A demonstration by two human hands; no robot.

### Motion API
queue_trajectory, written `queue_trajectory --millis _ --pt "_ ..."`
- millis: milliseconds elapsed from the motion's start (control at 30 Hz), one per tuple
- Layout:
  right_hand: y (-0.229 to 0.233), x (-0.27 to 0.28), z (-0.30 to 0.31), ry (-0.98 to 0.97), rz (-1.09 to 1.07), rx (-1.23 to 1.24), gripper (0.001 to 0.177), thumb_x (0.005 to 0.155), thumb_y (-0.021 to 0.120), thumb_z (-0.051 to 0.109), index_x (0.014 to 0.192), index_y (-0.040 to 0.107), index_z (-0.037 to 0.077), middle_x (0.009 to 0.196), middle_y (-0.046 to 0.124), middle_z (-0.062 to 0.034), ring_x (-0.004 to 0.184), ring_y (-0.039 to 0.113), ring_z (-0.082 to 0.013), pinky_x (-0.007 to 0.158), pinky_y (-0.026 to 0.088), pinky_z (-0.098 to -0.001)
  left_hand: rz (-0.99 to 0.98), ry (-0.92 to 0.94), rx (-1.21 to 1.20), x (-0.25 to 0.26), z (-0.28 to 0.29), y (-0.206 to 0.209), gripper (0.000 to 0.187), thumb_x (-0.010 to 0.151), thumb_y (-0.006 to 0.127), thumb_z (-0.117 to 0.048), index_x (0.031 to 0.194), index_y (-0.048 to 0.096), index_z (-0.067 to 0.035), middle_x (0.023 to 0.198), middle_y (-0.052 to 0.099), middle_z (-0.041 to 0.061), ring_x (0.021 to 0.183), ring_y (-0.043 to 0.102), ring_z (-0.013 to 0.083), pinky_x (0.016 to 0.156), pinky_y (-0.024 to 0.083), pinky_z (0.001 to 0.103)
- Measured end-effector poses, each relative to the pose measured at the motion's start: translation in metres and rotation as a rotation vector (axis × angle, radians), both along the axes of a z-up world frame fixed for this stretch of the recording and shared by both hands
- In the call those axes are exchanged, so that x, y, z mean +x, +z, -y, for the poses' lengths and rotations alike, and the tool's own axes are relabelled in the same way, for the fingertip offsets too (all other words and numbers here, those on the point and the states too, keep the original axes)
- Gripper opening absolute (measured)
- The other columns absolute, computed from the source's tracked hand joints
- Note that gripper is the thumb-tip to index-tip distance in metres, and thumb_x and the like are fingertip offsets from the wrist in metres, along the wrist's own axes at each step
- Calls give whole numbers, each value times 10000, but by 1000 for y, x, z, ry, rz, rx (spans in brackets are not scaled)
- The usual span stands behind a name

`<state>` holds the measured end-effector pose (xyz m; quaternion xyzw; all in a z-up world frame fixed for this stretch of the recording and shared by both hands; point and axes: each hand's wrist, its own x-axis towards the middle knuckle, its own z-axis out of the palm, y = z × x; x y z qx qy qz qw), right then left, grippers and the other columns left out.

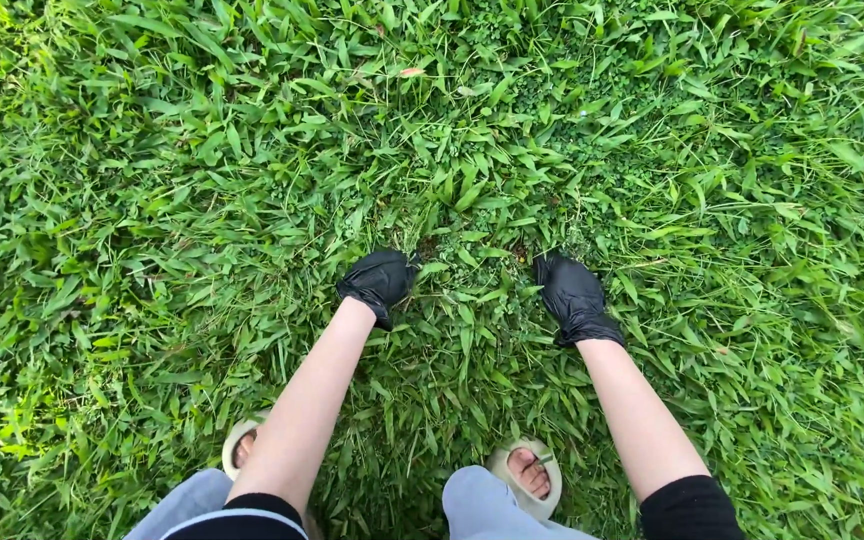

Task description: Manually pulling weeds and unwanted plants from a grassy lawn using hands.

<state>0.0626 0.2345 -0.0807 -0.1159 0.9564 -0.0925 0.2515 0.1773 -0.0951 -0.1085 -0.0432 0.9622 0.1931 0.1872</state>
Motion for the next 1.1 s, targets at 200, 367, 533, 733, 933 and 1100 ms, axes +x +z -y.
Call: queue_trajectory --millis 200,367,533,733,933,1100 --pt "2 -5 1 45 5 -37 497 1025 444 501 1092 722 95 1010 720 -260 957 678 -475 854 527 -571 89 -39 192 38 -30 13 546 958 462 -505 911 752 -45 940 722 208 884 687 398 833 548 512" --pt "4 -14 -1 110 -3 0 581 1062 403 556 1077 733 78 988 720 -278 935 689 -476 869 539 -551 241 24 392 24 -12 81 759 1003 288 -657 919 767 -74 834 683 231 812 675 409 816 537 545" --pt "36 -13 9 82 65 36 607 1026 408 575 1028 751 75 967 725 -264 898 697 -463 822 549 -543 -196 150 298 -16 8 108 823 1004 329 -741 984 723 -19 906 700 250 838 640 440 800 532 558" --pt "34 -5 6 162 8 39 571 1049 379 494 991 754 67 923 732 -236 836 707 -444 797 554 -544 260 -441 -61 -47 -45 8 759 733 717 -802 1363 609 -393 1344 585 215 987 704 363 827 555 494" --pt "52 15 -9 177 -91 -36 515 1066 402 443 973 747 72 893 733 -226 810 700 -437 782 550 -535 170 -228 -46 -19 -67 12 451 920 650 -491 935 782 -60 993 729 191 939 708 384 851 560 493" --pt "56 25 -19 208 -61 -112 458 1010 466 424 975 741 60 833 722 -239 738 686 -447 717 544 -542 14 -357 17 1 -37 -39 224 831 633 -260 858 766 -81 925 738 157 847 720 366 738 582 488"
